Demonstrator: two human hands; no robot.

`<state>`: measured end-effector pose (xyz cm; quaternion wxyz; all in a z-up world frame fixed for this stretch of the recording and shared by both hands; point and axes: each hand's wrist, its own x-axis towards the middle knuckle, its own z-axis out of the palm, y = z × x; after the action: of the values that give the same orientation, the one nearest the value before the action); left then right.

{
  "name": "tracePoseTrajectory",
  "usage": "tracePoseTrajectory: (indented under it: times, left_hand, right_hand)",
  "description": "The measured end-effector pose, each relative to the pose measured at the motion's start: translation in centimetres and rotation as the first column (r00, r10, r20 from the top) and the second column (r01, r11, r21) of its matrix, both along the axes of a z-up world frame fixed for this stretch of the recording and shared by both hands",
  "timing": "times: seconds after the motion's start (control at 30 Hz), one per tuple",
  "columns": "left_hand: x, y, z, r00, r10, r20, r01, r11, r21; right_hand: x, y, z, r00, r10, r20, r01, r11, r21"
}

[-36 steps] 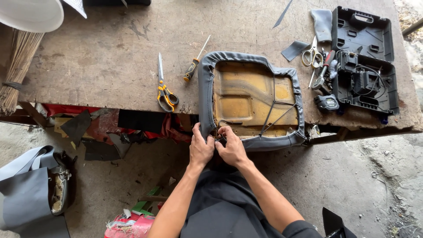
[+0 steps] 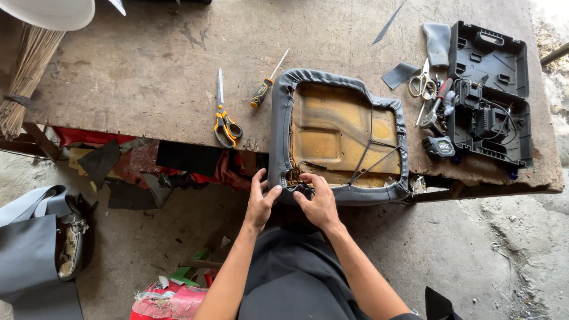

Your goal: Trimming excess vinyl fabric from the edges of a reupholstered seat using scissors at a workbench.

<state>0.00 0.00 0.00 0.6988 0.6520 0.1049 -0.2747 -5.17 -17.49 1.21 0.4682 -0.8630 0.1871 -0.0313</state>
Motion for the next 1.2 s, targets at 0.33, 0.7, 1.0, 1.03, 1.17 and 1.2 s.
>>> tracePoseTrajectory:
  times: [0.33, 0.7, 1.0, 1.03, 1.17, 1.2]
  left_hand:
    - [0.7, -0.3, -2.2, 0.996, -0.090, 0.024, 0.083, 0.976, 0.201]
    - [-3.4, -2.1, -3.3, 0.934, -0.344, -0.095, 0.356, 0.911, 0.208]
    - [4.4, -2.1, -3.8, 0.920, 0.067, 0.387, -0.197, 0.931, 0.308]
    - [6.0, -2.1, -2.8, 0.920, 0.056, 0.389, -0.188, 0.931, 0.311]
    - [11.7, -2.6, 0.5, 0.889, -0.138, 0.437, -0.069, 0.902, 0.426]
    - [13.1, -2.8, 1.1, 0.897, -0.233, 0.377, 0.035, 0.885, 0.465]
  right_hand:
    - [0.6, 0.3, -0.1, 0.998, 0.044, -0.048, -0.047, 0.997, -0.063]
    - [-3.0, -3.9, 2.6, 0.935, 0.089, -0.344, -0.158, 0.971, -0.181]
    - [-10.4, -8.2, 2.6, 0.926, -0.008, -0.377, -0.047, 0.990, -0.136]
    - [-10.5, -8.0, 2.9, 0.927, -0.016, -0.376, -0.037, 0.990, -0.133]
    - [-11.4, -8.5, 1.7, 0.967, -0.155, -0.200, 0.147, 0.988, -0.057]
    - [-11.7, -8.7, 0.8, 0.956, -0.277, -0.102, 0.276, 0.961, -0.024]
